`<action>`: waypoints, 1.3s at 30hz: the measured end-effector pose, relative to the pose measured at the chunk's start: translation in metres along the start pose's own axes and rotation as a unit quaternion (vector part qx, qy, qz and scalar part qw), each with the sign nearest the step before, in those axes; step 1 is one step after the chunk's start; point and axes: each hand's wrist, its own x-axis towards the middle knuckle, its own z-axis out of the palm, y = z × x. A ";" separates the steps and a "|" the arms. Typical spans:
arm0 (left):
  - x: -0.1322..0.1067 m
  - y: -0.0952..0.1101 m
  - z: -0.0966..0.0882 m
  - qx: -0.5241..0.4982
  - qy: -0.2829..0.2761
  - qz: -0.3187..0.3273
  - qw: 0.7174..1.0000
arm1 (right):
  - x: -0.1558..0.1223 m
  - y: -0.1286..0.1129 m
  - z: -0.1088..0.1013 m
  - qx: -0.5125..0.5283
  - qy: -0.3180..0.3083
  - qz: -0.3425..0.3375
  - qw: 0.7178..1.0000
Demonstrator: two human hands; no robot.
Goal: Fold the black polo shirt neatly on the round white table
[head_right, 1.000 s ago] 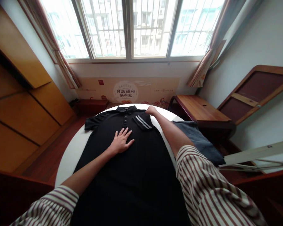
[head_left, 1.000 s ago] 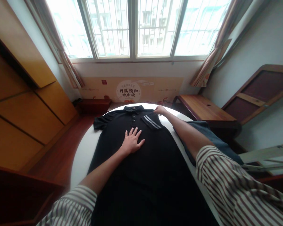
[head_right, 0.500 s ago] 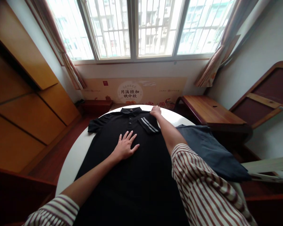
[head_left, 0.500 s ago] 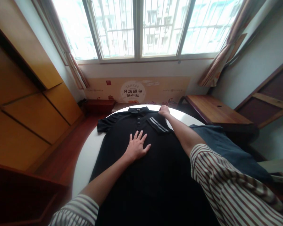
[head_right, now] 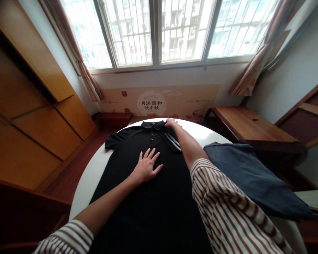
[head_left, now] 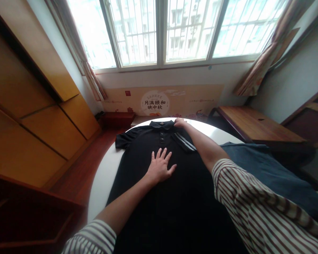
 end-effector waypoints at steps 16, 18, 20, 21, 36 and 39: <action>0.002 0.000 0.002 -0.018 0.022 0.000 1.000 | -0.118 -0.079 0.000 -0.062 0.061 -0.153 0.984; 0.004 -0.002 0.003 -0.027 0.037 -0.003 0.999 | -0.150 -0.100 -0.001 -0.057 0.056 -0.179 0.981; 0.006 -0.006 0.002 -0.035 0.055 -0.012 0.998 | -0.185 -0.117 -0.005 -0.048 0.055 -0.198 0.978; 0.007 -0.010 0.000 -0.039 0.063 -0.021 0.997 | -0.204 -0.123 -0.006 -0.043 0.056 -0.205 0.976; 0.104 -0.126 -0.066 -0.001 0.056 -0.151 0.987 | -0.414 -0.081 0.031 0.111 -0.045 -0.349 0.929; 0.131 -0.141 -0.075 0.003 0.053 -0.165 0.985 | -0.413 -0.082 0.025 0.122 -0.047 -0.350 0.928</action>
